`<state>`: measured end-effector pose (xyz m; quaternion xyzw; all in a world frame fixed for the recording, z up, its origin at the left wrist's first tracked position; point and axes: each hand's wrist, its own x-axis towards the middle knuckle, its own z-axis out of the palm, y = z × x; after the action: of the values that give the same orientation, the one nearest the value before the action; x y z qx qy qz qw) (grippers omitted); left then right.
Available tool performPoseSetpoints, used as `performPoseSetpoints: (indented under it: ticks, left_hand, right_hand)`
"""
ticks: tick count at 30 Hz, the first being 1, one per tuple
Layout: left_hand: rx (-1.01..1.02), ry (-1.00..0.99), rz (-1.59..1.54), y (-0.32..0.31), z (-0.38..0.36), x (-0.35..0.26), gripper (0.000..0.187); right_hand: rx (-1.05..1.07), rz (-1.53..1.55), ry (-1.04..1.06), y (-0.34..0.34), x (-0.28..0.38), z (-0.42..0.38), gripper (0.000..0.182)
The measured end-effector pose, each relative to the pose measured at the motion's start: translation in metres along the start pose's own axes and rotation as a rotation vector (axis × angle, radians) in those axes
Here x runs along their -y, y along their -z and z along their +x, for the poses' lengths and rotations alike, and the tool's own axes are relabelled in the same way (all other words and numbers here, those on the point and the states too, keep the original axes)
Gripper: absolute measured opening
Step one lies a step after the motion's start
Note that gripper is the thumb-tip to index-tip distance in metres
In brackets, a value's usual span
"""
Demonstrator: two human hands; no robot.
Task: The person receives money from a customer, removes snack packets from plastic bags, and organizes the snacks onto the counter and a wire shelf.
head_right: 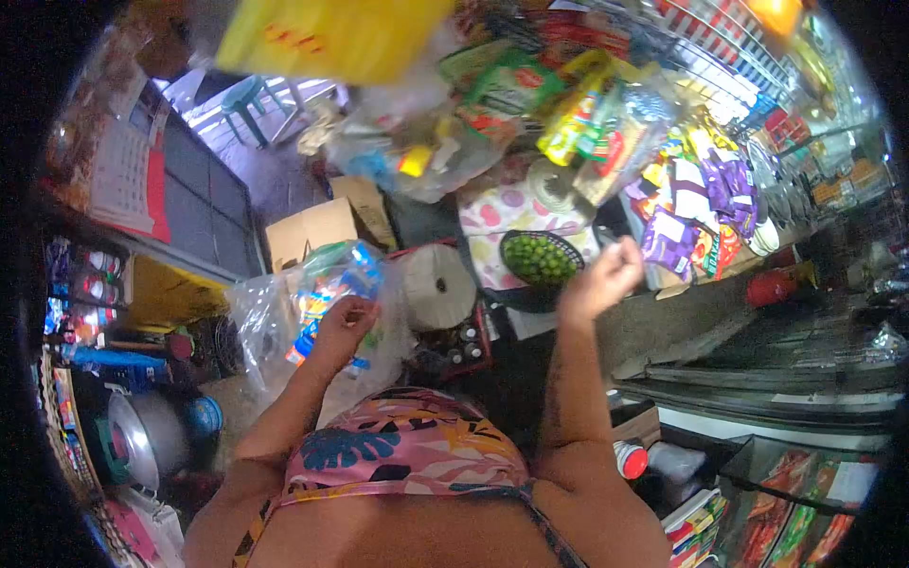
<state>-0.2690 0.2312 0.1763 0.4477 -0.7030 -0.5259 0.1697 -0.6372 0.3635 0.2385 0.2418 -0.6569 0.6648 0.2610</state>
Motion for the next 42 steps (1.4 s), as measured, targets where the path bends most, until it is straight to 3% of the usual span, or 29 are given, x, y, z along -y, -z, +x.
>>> performPoseSetpoints:
  ticks: [1, 2, 5, 6, 9, 10, 12, 14, 15, 17, 20, 23, 26, 29, 32, 34, 36, 38, 40, 41, 42]
  left_hand:
    - [-0.028, 0.024, -0.006, 0.014, -0.003, 0.004, 0.022]
    - [-0.057, 0.057, -0.012, 0.031, -0.011, 0.011, 0.023]
    - [-0.366, -0.156, 0.347, 0.087, -0.039, 0.044, 0.025]
    - [-0.454, -0.102, 0.488, 0.106, -0.051, 0.055, 0.043]
    - [-0.572, 0.203, 0.7, 0.15, -0.07, 0.082, 0.073]
    - [-0.48, 0.366, 0.693, 0.162, -0.071, 0.092, 0.098]
    - [-0.397, 0.492, 0.703, 0.175, -0.066, 0.12, 0.101]
    - [-0.35, 0.645, 0.64, 0.189, -0.062, 0.141, 0.095]
    - [-0.38, 0.664, 0.437, 0.193, -0.052, 0.179, 0.085]
    - [-0.437, 0.685, 0.025, 0.195, -0.032, 0.27, 0.068]
    - [-0.382, 0.519, -0.611, 0.206, -0.039, 0.214, 0.036]
    - [-0.176, 0.258, -0.89, 0.214, -0.044, 0.146, 0.025]
    - [-0.071, 0.212, -0.832, 0.207, -0.041, 0.13, 0.023]
    - [-0.029, 0.303, -0.985, 0.204, -0.055, 0.11, 0.023]
    - [-0.108, 0.261, -0.96, 0.199, -0.068, 0.096, 0.029]
    - [-0.175, 0.242, -0.927, 0.197, -0.076, 0.085, 0.032]
    - [-0.244, 0.249, -0.891, 0.193, -0.08, 0.087, 0.033]
    - [-0.209, 0.246, -0.887, 0.195, -0.086, 0.108, 0.033]
    - [-0.253, 0.293, -0.745, 0.194, -0.09, 0.111, 0.033]
    - [-0.273, 0.31, -0.673, 0.195, -0.091, 0.113, 0.033]
    - [-0.286, 0.294, -0.654, 0.196, -0.093, 0.118, 0.033]
  right_hand:
    - [0.111, 0.007, 0.098, -0.013, 0.012, -0.035, 0.023]
    - [0.217, 0.063, 0.054, -0.027, 0.016, -0.074, 0.022]
    - [0.589, 0.07, 0.005, -0.061, 0.069, -0.181, 0.02]
    - [0.719, 0.042, 0.052, -0.07, 0.081, -0.218, 0.02]
    - [1.228, 0.082, 0.297, -0.091, 0.145, -0.292, 0.021]
    - [1.486, 0.071, 0.333, -0.097, 0.145, -0.322, 0.025]
    - [2.003, 0.039, 0.402, -0.103, 0.127, -0.38, 0.034]
    - [2.307, -0.543, 0.411, -0.09, 0.139, -0.392, 0.04]
    - [2.414, -0.863, 0.414, -0.086, 0.142, -0.391, 0.044]
    - [2.411, -1.133, 0.393, -0.084, 0.132, -0.373, 0.05]
    - [2.283, -1.022, 0.119, -0.071, 0.079, -0.36, 0.05]
    - [2.216, -0.802, -0.098, -0.088, 0.064, -0.348, 0.06]
    - [1.872, -0.55, -0.096, -0.107, 0.067, -0.353, 0.065]
    - [1.572, -0.305, -0.121, -0.132, 0.048, -0.377, 0.067]
    - [1.489, -0.225, -0.23, -0.158, 0.029, -0.4, 0.075]
    - [1.725, -0.188, -0.723, -0.166, -0.018, -0.441, 0.079]
    - [1.818, -0.117, -0.851, -0.161, -0.042, -0.502, 0.082]
    - [2.25, -0.103, -0.265, -0.156, 0.027, -0.532, 0.072]
    - [2.505, -0.036, -0.255, -0.155, 0.101, -0.554, 0.053]
    - [2.303, 0.044, -0.756, -0.149, 0.101, -0.597, 0.045]
    - [2.274, 0.085, -0.657, -0.149, 0.099, -0.6, 0.038]
